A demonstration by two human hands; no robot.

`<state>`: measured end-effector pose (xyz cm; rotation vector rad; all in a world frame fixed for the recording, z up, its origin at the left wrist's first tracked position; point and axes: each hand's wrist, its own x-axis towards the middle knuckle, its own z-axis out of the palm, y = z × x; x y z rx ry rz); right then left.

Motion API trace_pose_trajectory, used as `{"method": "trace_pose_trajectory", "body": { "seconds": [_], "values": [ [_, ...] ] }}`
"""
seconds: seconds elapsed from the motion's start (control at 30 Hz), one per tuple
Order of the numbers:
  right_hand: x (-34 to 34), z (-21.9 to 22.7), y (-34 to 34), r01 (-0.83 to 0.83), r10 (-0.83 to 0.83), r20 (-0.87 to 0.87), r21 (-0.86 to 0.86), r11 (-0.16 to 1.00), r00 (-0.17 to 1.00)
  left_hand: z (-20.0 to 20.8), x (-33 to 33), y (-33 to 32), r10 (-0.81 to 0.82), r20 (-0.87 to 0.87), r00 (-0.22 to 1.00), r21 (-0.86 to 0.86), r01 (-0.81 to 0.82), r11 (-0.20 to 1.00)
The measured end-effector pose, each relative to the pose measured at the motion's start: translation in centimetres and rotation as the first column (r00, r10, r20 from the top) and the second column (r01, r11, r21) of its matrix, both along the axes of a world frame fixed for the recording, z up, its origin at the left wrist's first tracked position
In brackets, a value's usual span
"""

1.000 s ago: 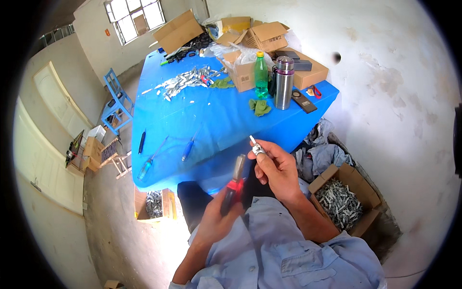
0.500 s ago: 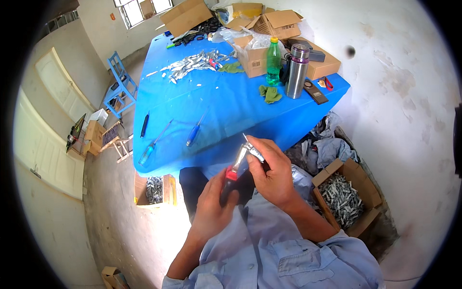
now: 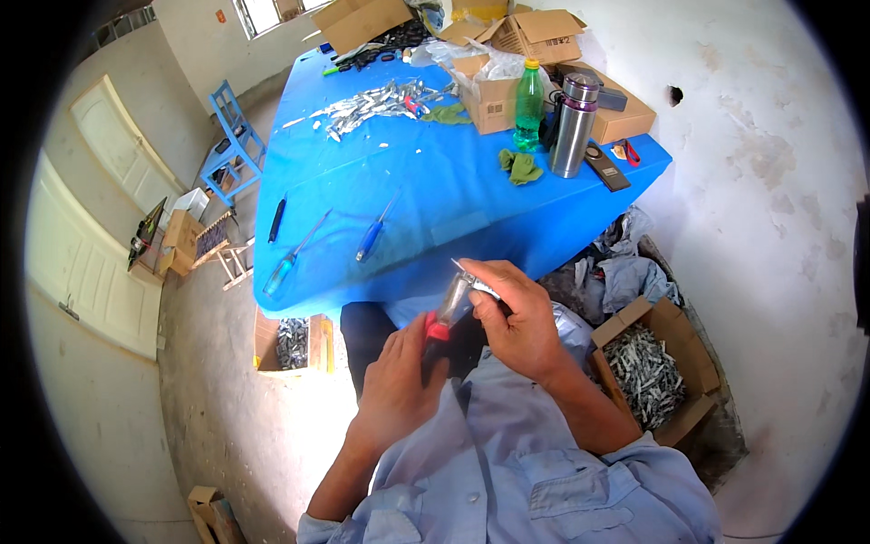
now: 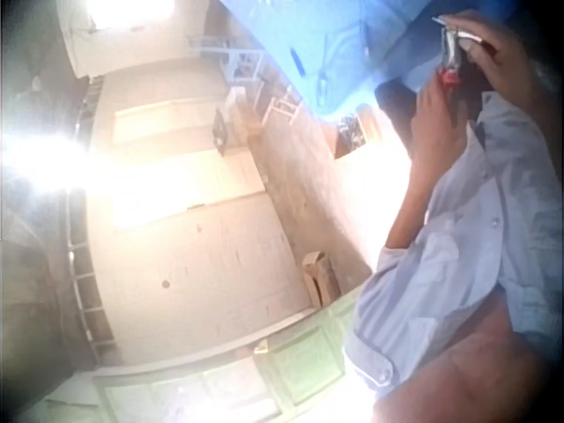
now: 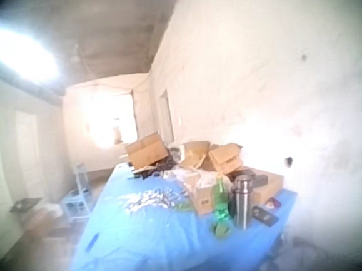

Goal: The person holds a metal component and uses a screwdriver and pliers to tighten or adjust internal parts while sitting with it in their lap.

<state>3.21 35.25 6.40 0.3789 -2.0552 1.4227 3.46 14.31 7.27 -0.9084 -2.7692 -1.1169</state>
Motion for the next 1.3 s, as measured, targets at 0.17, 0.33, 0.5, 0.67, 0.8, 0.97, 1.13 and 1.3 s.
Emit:
{"method": "trace_pose_trajectory", "body": {
  "seconds": [0.17,0.33,0.5,0.67,0.8,0.97,1.13,1.3],
  "values": [
    [-0.5,-0.2,0.2,-0.024,0.023,0.024,0.040,0.999,0.999,-0.4,-0.2,-0.3,-0.052,-0.094,0.994,-0.065,0.046,0.997],
    [-0.5,-0.5,0.5,-0.064,0.063,0.021,0.026,0.998,0.998,-1.2,-0.3,-0.4,-0.125,0.223,0.967,0.205,0.079,0.975],
    [-0.2,0.6,0.0,-0.064,0.062,0.067,0.041,0.997,0.996,-1.2,0.2,-0.2,-0.153,0.319,0.935,0.300,0.054,0.952],
    [-0.3,0.4,0.2,-0.093,0.086,0.094,0.079,0.992,0.992,-3.6,-0.1,-0.8,-0.074,0.178,0.981,0.220,0.033,0.975],
    [-0.6,-0.2,1.0,-0.143,0.134,0.087,0.112,0.983,0.987,-3.1,-0.9,-1.6,-0.076,0.102,0.992,0.144,0.061,0.988],
    [-1.0,-0.4,2.0,-0.241,0.210,0.205,0.140,0.960,0.956,-2.3,-1.4,-2.9,-0.068,0.143,0.987,0.040,0.063,0.997],
    [-1.1,0.6,2.4,-0.334,0.280,0.323,0.124,0.934,0.904,-2.3,-2.5,-4.3,-0.118,0.157,0.981,-0.014,0.122,0.992],
    [-1.5,0.0,2.6,-0.373,0.325,0.328,0.094,0.923,0.887,-2.1,-3.0,-4.7,-0.142,0.091,0.986,-0.049,0.147,0.988]
  ]
}}
